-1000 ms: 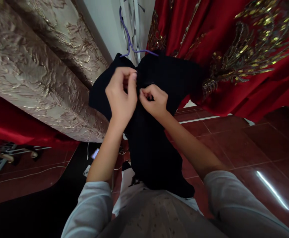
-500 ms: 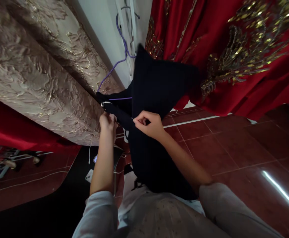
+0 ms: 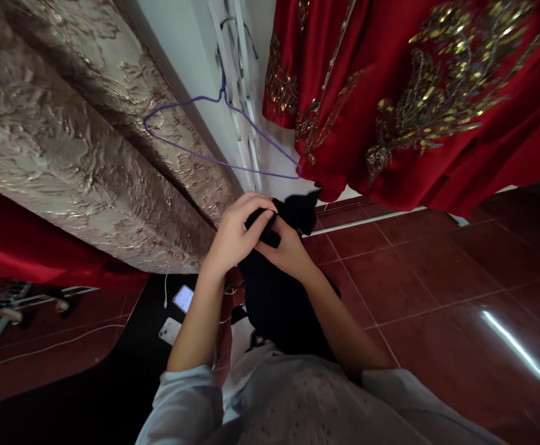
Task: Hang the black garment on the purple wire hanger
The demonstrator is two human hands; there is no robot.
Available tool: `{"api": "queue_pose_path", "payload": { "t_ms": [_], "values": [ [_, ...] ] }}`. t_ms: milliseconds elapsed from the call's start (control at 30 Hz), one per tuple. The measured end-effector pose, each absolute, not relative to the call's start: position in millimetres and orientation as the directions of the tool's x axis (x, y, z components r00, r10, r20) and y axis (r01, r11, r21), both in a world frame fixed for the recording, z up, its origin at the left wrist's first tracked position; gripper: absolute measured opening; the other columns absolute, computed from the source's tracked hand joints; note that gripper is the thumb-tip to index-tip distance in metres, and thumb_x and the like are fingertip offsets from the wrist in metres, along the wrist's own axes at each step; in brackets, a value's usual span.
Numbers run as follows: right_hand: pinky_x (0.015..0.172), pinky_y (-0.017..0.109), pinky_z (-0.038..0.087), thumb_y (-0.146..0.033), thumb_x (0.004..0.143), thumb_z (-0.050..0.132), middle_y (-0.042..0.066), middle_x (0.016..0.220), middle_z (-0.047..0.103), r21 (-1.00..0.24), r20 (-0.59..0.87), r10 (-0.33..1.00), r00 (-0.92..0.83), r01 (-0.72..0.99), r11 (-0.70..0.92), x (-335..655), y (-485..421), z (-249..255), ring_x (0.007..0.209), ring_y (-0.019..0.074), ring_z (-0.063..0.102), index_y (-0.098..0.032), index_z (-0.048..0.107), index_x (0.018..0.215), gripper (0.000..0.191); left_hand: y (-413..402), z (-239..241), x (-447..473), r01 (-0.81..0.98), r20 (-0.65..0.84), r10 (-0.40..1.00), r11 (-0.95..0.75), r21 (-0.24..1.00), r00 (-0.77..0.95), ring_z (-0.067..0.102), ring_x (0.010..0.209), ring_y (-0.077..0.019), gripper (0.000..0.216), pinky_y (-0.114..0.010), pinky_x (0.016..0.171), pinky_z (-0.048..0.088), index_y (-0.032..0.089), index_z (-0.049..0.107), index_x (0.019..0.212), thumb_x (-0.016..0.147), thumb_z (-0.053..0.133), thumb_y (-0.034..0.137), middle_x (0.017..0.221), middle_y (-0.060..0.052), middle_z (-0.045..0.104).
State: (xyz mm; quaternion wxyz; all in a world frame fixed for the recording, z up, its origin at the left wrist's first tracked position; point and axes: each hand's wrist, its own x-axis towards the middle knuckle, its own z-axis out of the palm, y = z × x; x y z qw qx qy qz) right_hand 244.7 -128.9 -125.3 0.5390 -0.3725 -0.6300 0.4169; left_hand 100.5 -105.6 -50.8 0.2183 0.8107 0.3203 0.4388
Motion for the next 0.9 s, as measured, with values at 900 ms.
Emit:
{"api": "queue_pose_path", "payload": {
  "t_ms": [900],
  "values": [
    [0.059,0.028,0.038,-0.032,0.088,0.068,-0.004,0.056,0.029,-0.696,0.644,0.764,0.039,0.444,0.564,290,25,-90,0.055,0.0104,0.033,-0.021,0.035,0.054,0.049,-34,-94,-88,0.673,0.398,0.907,-0.383,0.633,0.141,0.059,0.083,-0.0221,0.028,-0.030,0.083,0.042,0.018,0.066,0.071,0.088,0.053,0.000,0.082,-0.004,0.065]
  ]
}}
